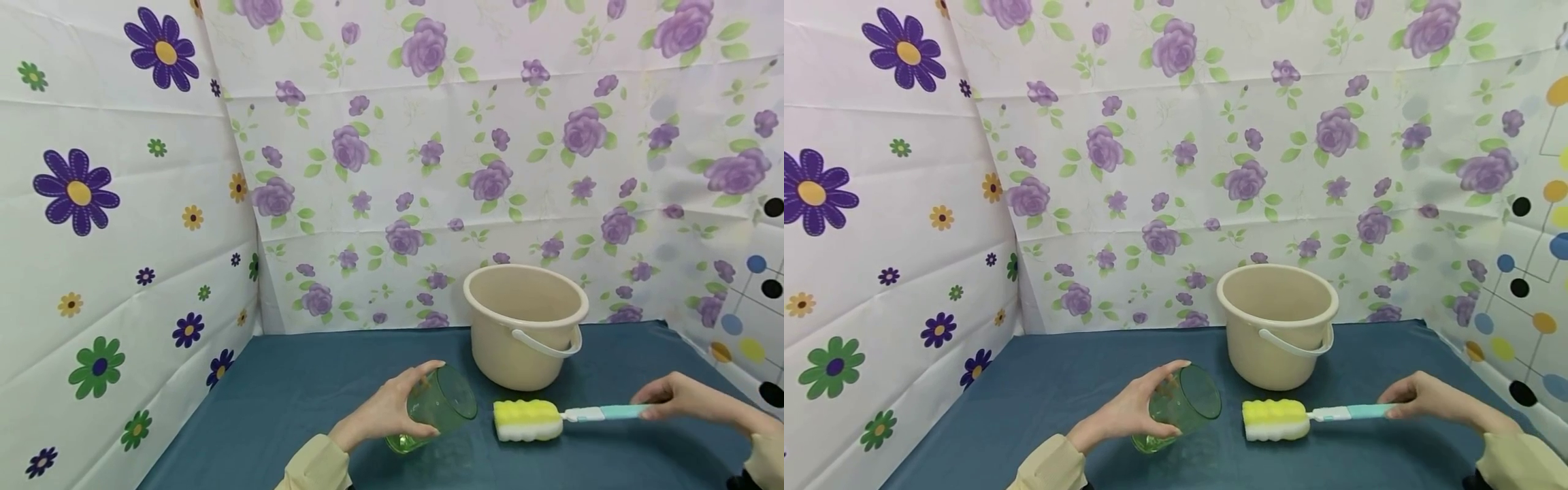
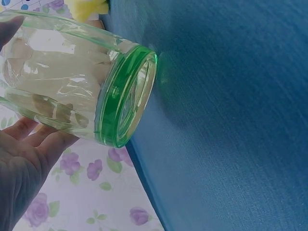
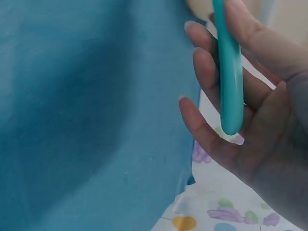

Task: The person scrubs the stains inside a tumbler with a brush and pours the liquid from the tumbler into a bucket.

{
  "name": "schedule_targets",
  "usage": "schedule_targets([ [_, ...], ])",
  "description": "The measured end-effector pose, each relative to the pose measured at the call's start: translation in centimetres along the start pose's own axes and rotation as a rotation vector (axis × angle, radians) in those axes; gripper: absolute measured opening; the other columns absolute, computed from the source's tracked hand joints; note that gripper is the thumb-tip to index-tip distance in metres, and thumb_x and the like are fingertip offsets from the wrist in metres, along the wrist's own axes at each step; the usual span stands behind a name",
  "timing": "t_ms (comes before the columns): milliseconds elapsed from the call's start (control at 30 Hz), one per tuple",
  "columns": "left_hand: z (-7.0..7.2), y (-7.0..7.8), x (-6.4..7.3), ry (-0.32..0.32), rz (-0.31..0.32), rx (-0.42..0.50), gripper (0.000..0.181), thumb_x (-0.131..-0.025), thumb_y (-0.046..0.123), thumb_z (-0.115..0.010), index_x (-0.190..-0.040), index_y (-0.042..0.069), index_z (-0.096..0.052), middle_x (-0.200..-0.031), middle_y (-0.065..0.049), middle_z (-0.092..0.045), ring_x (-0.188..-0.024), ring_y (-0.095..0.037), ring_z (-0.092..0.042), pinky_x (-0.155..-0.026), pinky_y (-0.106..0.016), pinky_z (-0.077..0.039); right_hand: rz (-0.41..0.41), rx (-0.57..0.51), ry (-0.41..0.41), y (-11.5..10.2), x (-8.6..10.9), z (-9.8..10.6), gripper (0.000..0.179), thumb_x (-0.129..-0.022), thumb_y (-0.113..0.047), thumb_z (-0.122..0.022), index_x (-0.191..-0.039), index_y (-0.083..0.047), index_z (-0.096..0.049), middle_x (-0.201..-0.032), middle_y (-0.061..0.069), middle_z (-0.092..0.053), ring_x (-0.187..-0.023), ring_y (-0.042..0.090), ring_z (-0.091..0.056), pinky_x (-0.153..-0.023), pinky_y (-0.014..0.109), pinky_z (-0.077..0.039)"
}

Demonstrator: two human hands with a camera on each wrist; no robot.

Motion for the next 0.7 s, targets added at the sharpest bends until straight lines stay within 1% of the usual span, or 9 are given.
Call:
schedule_targets([
  [67, 0.0, 0.0, 0.0, 0.000, -0.001, -0.001, 0.088, -0.073, 0.042, -0.074, -0.141, 0.042, -0.018, -0.117, 0.008, -0.043, -0.102, -0.012, -0.045, -0.074, -0.036, -0.043, 0.019, 0.009, 0.002, 0.6, 0.0, -0.3, 0.023, -0.091, -0.001, -0.051, -0.107, -0.004, -0.066, -0.096, 0.011, -0.065, -0.081, 0.022, -0.061, -0.063, 0.039, -0.049],
  [100, 0.0, 0.0, 0.0, 0.000, -0.001, 0.001, 0.088, -0.073, 0.042, -0.074, -0.141, 0.042, -0.018, -0.117, 0.008, -0.043, -0.102, -0.011, -0.045, -0.074, -0.036, -0.043, 0.016, 0.028, 0.017, 0.9, 0.0, -0.4, 0.022, -0.090, -0.002, -0.053, -0.106, -0.005, -0.067, -0.095, 0.008, -0.065, -0.081, 0.021, -0.061, -0.063, 0.038, -0.049],
  [200, 0.0, 0.0, 0.0, 0.006, -0.004, 0.002, 0.088, -0.073, 0.043, -0.074, -0.141, 0.041, -0.018, -0.116, 0.008, -0.043, -0.102, -0.012, -0.045, -0.074, -0.036, -0.043, -0.023, 0.102, 0.073, 1.8, 0.3, -0.5, 0.018, -0.088, -0.006, -0.058, -0.103, -0.008, -0.069, -0.091, 0.003, -0.066, -0.078, 0.015, -0.061, -0.060, 0.034, -0.049],
  [300, 0.0, 0.0, 0.0, 0.008, -0.004, 0.002, 0.088, -0.073, 0.043, -0.073, -0.141, 0.041, -0.019, -0.116, 0.008, -0.043, -0.101, -0.011, -0.045, -0.074, -0.036, -0.043, -0.056, 0.152, 0.111, 2.5, 0.6, -0.7, 0.017, -0.087, -0.010, -0.060, -0.101, -0.009, -0.069, -0.090, 0.000, -0.065, -0.076, 0.013, -0.060, -0.059, 0.032, -0.048],
  [433, -0.1, 0.1, 0.1, 0.009, 0.002, 0.000, 0.088, -0.073, 0.043, -0.073, -0.141, 0.041, -0.018, -0.116, 0.008, -0.044, -0.102, -0.011, -0.045, -0.075, -0.036, -0.043, -0.058, 0.179, 0.130, 2.9, 0.9, -1.1, 0.017, -0.085, -0.011, -0.062, -0.100, -0.007, -0.069, -0.090, -0.001, -0.064, -0.077, 0.011, -0.059, -0.059, 0.031, -0.048],
  [533, 0.0, 0.1, 0.2, 0.010, 0.003, -0.001, 0.088, -0.073, 0.043, -0.073, -0.141, 0.042, -0.019, -0.116, 0.008, -0.044, -0.102, -0.011, -0.046, -0.074, -0.036, -0.043, -0.053, 0.221, 0.152, 2.9, 0.9, -1.3, 0.018, -0.085, -0.013, -0.063, -0.099, -0.004, -0.069, -0.090, -0.001, -0.064, -0.077, 0.009, -0.059, -0.058, 0.030, -0.048],
  [700, 0.1, 0.1, 0.1, 0.014, -0.008, -0.006, 0.088, -0.073, 0.044, -0.073, -0.141, 0.041, -0.019, -0.116, 0.008, -0.044, -0.101, -0.011, -0.046, -0.074, -0.035, -0.043, -0.118, 0.274, 0.181, 3.1, 0.8, -1.3, 0.023, -0.083, -0.019, -0.066, -0.097, -0.001, -0.068, -0.088, 0.000, -0.065, -0.076, 0.008, -0.059, -0.059, 0.028, -0.048],
])
Point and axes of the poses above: each hand's wrist, its own x-axis away from the middle knuckle, its own z-axis out of the back of the hand, y = z × x, the point moved 7 cm from there along -x, towards the middle knuckle
